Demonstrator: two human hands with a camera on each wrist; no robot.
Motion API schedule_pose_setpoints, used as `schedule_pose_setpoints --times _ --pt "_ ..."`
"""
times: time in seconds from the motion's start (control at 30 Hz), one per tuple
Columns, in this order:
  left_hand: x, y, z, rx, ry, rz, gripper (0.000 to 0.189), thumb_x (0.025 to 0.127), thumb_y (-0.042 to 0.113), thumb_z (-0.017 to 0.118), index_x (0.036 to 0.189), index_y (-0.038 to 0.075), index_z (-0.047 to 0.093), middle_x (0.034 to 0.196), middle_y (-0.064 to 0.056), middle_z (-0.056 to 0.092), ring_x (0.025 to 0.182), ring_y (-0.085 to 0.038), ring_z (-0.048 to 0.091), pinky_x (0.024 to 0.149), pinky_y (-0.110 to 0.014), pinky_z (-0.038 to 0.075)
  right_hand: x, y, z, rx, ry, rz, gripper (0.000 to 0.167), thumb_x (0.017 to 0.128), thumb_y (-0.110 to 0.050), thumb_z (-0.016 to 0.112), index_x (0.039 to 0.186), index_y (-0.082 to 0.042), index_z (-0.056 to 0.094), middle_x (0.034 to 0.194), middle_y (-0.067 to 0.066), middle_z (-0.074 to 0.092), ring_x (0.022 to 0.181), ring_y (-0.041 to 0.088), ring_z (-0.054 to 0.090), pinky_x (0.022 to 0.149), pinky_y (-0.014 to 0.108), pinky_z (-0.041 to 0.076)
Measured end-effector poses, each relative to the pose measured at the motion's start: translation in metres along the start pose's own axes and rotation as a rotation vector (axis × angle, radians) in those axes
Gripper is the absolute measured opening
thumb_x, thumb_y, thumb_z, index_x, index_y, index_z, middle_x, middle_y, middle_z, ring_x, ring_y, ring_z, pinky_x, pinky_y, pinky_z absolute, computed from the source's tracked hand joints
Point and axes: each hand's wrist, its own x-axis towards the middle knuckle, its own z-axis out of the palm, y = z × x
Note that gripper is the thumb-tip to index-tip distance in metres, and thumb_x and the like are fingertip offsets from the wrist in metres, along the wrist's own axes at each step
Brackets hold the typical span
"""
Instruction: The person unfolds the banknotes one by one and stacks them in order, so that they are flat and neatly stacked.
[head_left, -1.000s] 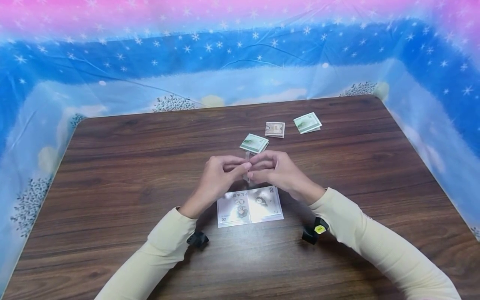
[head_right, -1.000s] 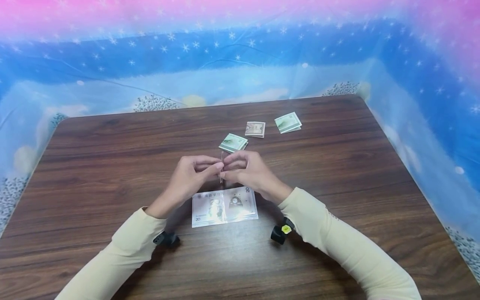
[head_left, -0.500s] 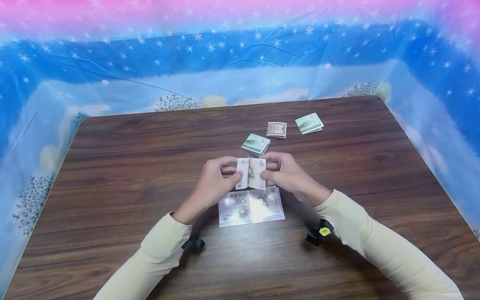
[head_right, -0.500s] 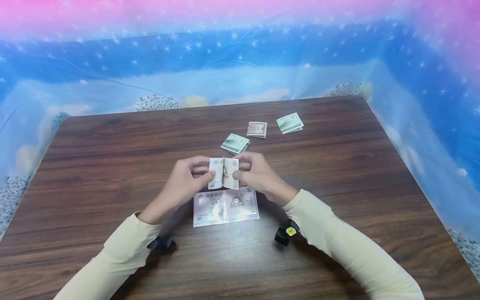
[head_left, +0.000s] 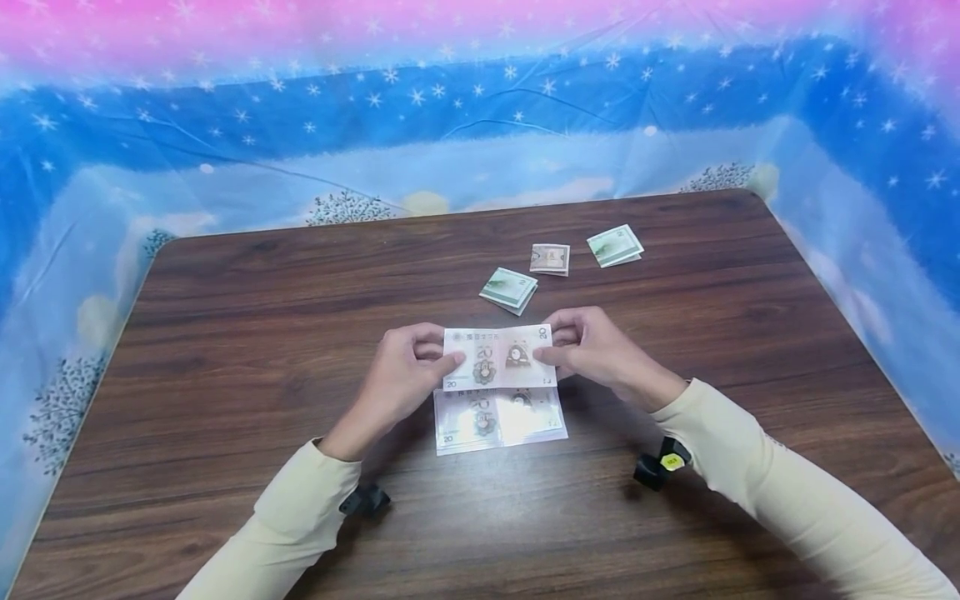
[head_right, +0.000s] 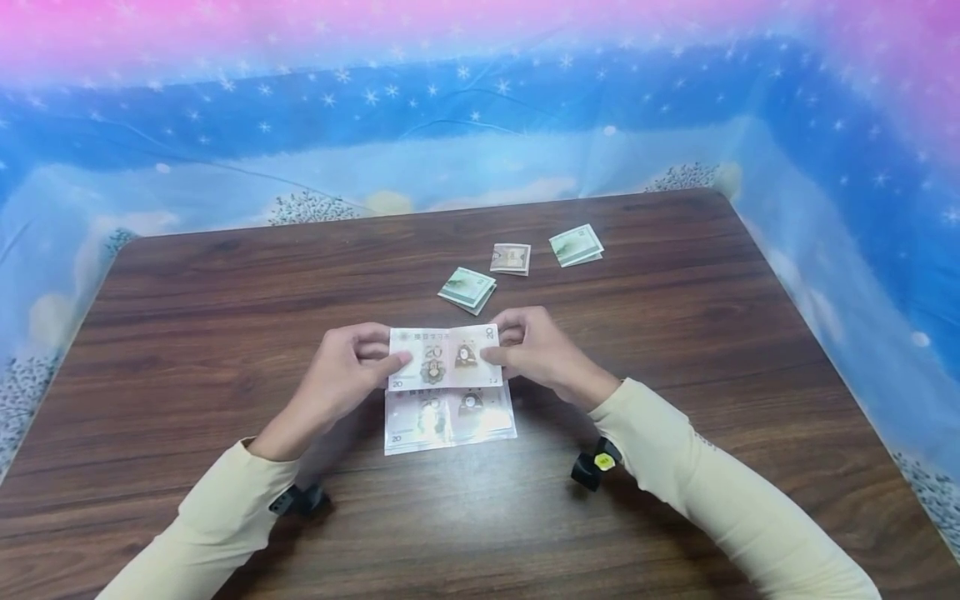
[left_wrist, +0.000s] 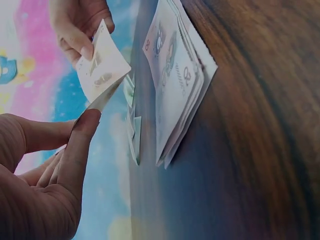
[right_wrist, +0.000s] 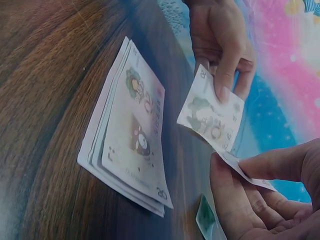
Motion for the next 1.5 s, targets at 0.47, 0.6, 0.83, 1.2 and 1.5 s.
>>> schedule_pose_setpoints --times 0.47,0.6,0.83,1.2,1.5 --pt "-0.001 -0.011 -0.004 -0.084 -0.061 -0.085 0.028 0.09 0.0 0.074 0.115 -0.01 0.065 0.097 -0.022 0.074 0.085 -0.022 0.073 0.071 -0.032 0.06 0.0 0.012 -0.012 -0.053 0.009 0.027 0.022 0.087 0.005 0.073 0.104 0.011 0.061 0.085 0.011 0.068 0.074 0.019 0.068 0.073 0.037 0.061" --pt "-0.002 -0.014 -0.007 -0.099 -0.114 -0.104 0.019 0.09 -0.002 0.074 0.106 -0.011 0.067 0.092 -0.02 0.074 0.074 -0.017 0.071 0.066 -0.033 0.061 0.0 0.018 -0.013 -0.097 0.007 0.023 0.018 0.086 0.003 0.076 0.096 0.009 0.062 0.081 0.009 0.066 0.07 0.017 0.067 0.069 0.036 0.061" --pt "-0.005 -0.017 -0.01 -0.019 -0.216 -0.159 0.013 0.09 0.002 0.075 0.094 -0.007 0.067 0.079 -0.011 0.069 0.062 -0.014 0.069 0.063 -0.032 0.061 -0.001 0.028 -0.01 -0.119 -0.054 0.004 0.016 0.086 0.007 0.075 0.082 0.005 0.06 0.074 0.007 0.064 0.063 0.015 0.067 0.063 0.036 0.061" --pt "-0.01 -0.02 -0.011 0.29 -0.298 -0.119 0.025 0.087 0.013 0.081 0.071 0.006 0.064 0.062 -0.001 0.069 0.057 -0.013 0.068 0.051 -0.024 0.05 -0.003 0.036 -0.001 -0.25 -0.102 0.028 0.015 0.084 0.006 0.077 0.079 0.004 0.062 0.065 0.007 0.067 0.054 0.017 0.067 0.059 0.037 0.061" --pt "-0.011 -0.017 -0.008 0.472 -0.301 -0.098 0.032 0.085 0.02 0.084 0.062 0.01 0.063 0.052 0.004 0.064 0.049 -0.012 0.062 0.043 -0.022 0.037 -0.002 0.03 0.002 -0.52 -0.076 0.039 0.022 0.079 -0.006 0.085 0.076 -0.001 0.064 0.061 0.004 0.068 0.05 0.016 0.068 0.053 0.03 0.057"
